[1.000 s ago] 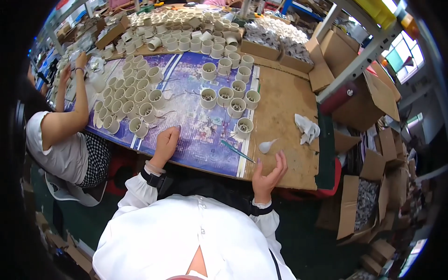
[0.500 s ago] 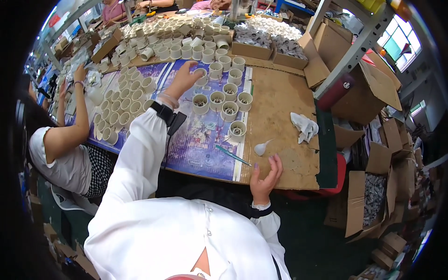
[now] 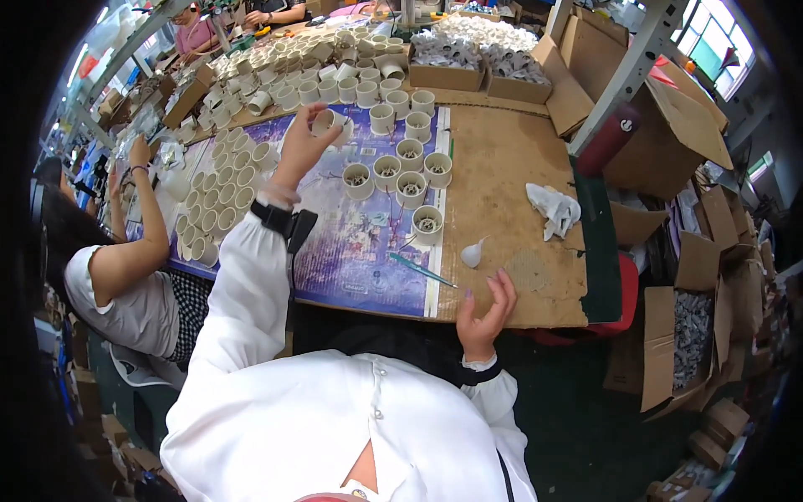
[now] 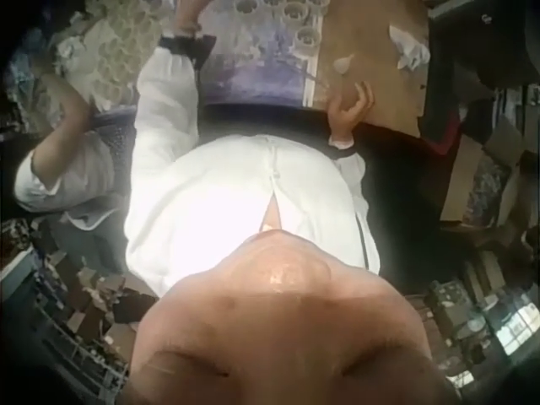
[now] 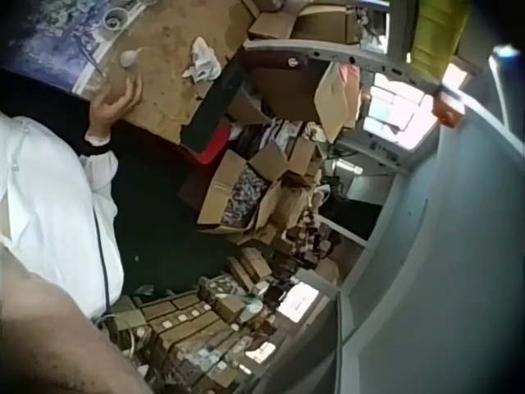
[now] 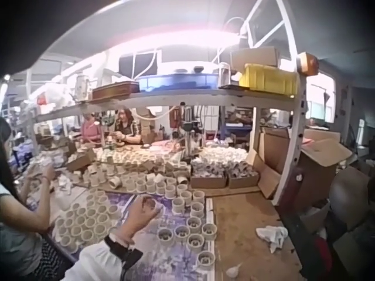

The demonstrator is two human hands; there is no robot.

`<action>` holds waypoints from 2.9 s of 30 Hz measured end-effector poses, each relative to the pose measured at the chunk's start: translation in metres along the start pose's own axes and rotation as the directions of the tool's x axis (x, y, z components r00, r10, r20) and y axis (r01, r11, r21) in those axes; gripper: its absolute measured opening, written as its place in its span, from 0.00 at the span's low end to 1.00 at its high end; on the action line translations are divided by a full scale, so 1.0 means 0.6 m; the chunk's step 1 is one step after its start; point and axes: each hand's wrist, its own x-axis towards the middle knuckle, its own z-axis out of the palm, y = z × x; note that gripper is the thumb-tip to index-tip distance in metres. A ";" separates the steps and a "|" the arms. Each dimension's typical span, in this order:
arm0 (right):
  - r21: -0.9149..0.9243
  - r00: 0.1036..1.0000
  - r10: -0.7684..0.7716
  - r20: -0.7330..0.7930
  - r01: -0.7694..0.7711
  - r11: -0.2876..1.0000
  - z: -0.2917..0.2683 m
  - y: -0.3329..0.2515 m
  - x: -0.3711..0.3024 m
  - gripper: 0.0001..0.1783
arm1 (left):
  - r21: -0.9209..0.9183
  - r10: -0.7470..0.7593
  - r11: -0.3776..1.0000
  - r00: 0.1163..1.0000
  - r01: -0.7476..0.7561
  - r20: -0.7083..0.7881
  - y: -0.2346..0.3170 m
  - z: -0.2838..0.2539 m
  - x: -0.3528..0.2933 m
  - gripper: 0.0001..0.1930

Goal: The person assembles a light fixture by using a tool to tuck wires into a plastic housing and applying glue from a squeeze bottle to the internal components. They then pick up another housing, thread a wire through a side hole, and repeat the assembly process.

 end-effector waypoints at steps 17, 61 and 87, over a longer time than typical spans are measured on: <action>0.234 0.921 -0.307 0.239 0.253 0.939 0.104 -0.175 0.162 0.14 | -0.746 -0.014 0.631 0.965 0.213 0.263 0.149 -0.081 -0.264 0.36; 0.570 0.765 0.092 0.637 -0.548 0.612 0.128 -0.131 0.068 0.03 | -0.752 -0.058 0.613 0.962 0.244 0.265 0.132 -0.041 -0.326 0.32; 0.476 0.867 -0.196 0.458 -0.053 0.878 0.122 -0.156 0.085 0.07 | -0.772 -0.047 0.554 0.938 0.311 0.344 0.129 -0.041 -0.332 0.35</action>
